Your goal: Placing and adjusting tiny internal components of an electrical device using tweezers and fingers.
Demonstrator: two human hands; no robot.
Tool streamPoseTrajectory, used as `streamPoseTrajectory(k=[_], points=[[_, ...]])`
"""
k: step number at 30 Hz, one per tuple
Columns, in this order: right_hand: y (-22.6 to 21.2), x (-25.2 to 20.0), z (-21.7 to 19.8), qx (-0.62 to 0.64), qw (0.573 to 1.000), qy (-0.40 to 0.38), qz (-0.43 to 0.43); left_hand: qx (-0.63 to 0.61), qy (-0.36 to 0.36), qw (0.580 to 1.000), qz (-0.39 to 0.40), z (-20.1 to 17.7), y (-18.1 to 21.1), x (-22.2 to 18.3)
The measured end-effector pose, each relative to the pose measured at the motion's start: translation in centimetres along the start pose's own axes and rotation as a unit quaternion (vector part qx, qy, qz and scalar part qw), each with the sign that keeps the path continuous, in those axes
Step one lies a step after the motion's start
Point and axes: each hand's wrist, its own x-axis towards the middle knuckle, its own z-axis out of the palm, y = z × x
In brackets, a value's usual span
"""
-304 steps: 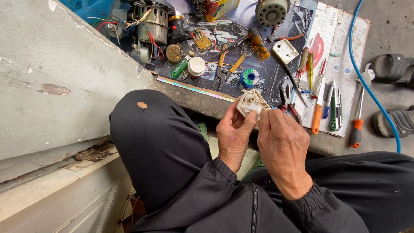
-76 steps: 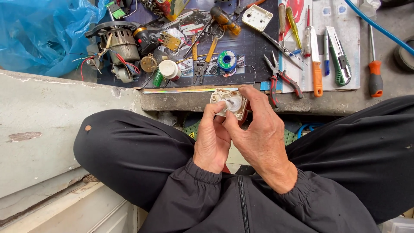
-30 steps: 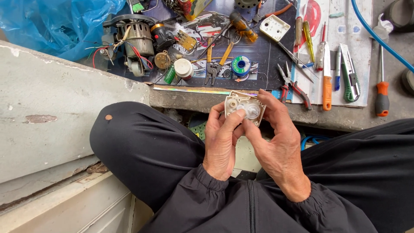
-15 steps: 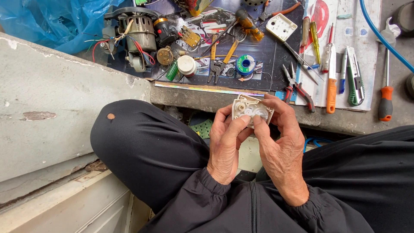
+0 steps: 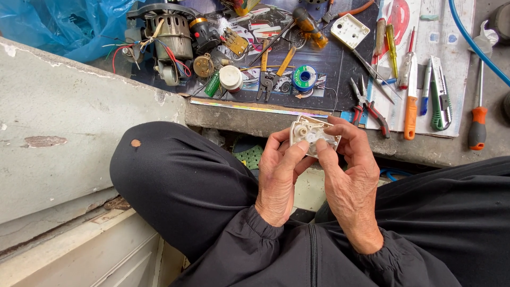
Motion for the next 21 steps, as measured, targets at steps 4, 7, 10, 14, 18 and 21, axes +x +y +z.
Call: streamPoseTrajectory(k=[4, 7, 10, 14, 18, 21], points=[[0.12, 0.02, 0.13, -0.003, 1.0, 0.0, -0.006, -0.004, 0.001, 1.0, 0.003, -0.03, -0.02, 0.08], [0.31, 0.03, 0.3, 0.007, 1.0, 0.004, -0.005, 0.005, 0.006, 1.0, 0.002, -0.14, -0.04, 0.13], [0.26, -0.01, 0.43, -0.015, 1.0, -0.001, -0.012, 0.0, 0.005, 1.0, 0.004, -0.22, 0.0, 0.14], [0.05, 0.02, 0.52, -0.106, 0.993, 0.005, -0.054, 0.02, 0.012, 1.0, 0.003, -0.2, 0.21, 0.03], [0.02, -0.07, 0.58, -0.115, 0.991, 0.012, -0.064, 0.036, -0.02, 0.999, 0.008, -0.06, 0.89, -0.34], [0.18, -0.09, 0.41, -0.127, 0.99, 0.011, -0.066, 0.021, -0.042, 0.999, 0.02, -0.22, 0.68, -0.39]])
